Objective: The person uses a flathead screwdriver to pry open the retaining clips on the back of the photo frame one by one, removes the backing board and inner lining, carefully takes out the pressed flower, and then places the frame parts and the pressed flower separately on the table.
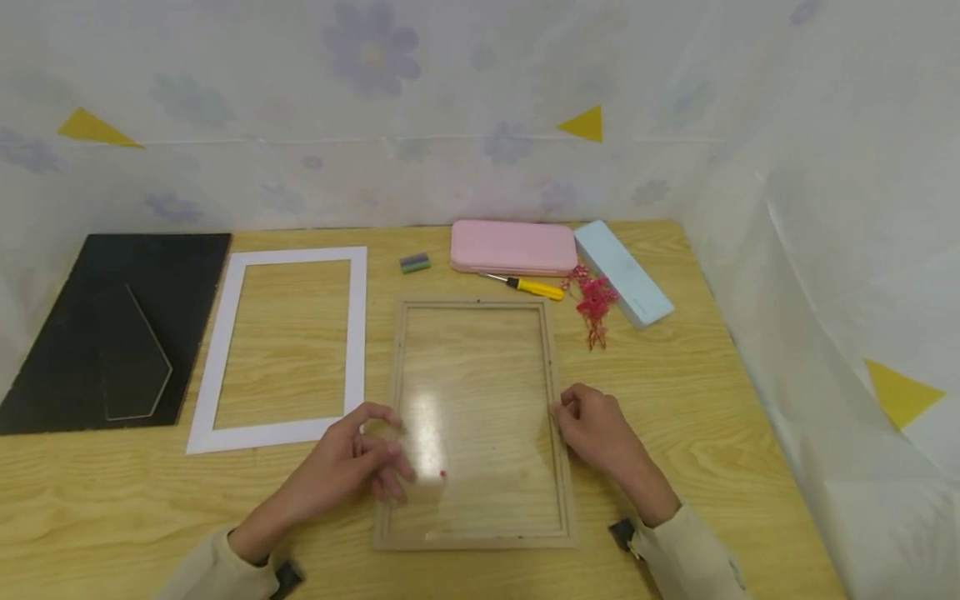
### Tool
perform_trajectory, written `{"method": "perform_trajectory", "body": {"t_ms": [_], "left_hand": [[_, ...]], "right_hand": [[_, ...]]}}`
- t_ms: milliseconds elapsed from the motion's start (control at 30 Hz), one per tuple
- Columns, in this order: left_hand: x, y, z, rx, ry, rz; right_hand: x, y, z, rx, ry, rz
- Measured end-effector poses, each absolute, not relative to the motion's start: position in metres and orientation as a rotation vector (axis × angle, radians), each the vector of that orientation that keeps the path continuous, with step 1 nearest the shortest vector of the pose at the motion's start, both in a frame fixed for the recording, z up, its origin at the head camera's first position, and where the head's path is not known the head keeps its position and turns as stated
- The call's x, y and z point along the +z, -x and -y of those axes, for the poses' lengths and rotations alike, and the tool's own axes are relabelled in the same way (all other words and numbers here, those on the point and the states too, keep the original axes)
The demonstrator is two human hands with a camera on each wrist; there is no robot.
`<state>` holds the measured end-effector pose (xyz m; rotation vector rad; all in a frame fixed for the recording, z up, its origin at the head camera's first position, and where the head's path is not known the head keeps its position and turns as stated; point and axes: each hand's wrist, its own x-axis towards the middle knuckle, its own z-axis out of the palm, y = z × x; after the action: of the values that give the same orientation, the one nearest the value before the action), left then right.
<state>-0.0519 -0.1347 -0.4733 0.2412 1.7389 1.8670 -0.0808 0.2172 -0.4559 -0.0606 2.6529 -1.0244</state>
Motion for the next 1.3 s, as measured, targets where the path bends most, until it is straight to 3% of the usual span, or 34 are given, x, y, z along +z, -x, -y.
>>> {"method": "perform_trajectory", "body": {"t_ms": [933,1300], "left_hand": [[-0.482,0.054,0.140,1.892,-0.276,-1.775],[-0.483,0.051,0.137,1.860,-0.365,-1.765]], "right_hand": [[-0.449,0.080,-0.212,-1.038,0.026,-2.745],[-0.450,0.081,-0.227,-1.562,0.140,-2.283]]}}
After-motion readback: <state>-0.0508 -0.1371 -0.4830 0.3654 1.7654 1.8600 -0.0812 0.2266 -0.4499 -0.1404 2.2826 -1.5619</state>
